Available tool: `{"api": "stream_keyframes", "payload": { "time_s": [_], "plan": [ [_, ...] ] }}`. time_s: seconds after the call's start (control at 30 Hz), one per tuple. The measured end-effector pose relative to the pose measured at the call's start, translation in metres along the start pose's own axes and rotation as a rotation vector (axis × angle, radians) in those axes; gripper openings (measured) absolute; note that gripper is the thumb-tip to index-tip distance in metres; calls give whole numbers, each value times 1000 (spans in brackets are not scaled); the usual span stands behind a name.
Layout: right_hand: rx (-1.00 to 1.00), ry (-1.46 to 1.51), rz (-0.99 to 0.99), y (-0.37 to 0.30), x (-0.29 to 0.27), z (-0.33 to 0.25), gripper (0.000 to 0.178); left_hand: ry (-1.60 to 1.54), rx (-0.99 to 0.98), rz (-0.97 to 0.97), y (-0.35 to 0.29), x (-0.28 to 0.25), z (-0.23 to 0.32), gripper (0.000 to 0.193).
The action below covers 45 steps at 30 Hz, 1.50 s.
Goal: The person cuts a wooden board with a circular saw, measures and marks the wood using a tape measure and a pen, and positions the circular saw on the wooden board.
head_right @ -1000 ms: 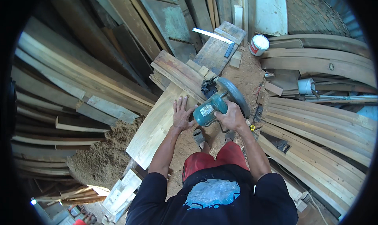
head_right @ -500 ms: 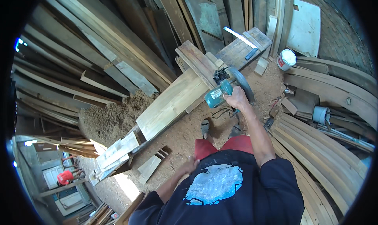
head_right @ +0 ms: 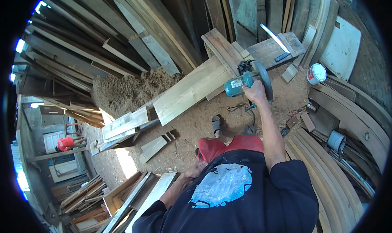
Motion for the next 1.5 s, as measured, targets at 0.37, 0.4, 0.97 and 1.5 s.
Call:
{"api": "stream_keyframes", "payload": {
  "time_s": [0.37, 0.4, 0.97, 1.5],
  "plan": [
    [-93, 61, -9, 6, 4, 7, 33, 1296, 392, 983, 161, -90, 197, 84],
    [-94, 82, -10, 1, -2, 1, 27, 1315, 331, 973, 178, -96, 205, 85],
    [-94, 150, -46, -15, 2, 9, 17, 1394, 72, 886, 223, -147, 261, 84],
    [-39, 117, -94, -18, -9, -3, 29, 1714, 638, 230, 260, -9, 301, 113]
  ]
}}
Point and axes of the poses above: each hand's wrist, its own y-axis towards the middle knuckle, its own x-axis out of the palm, z = x × y, the point moved 3 cm from there along y, towards the middle knuckle, and after that the axes turned 9 degrees about -y, right-handed, at the moved point
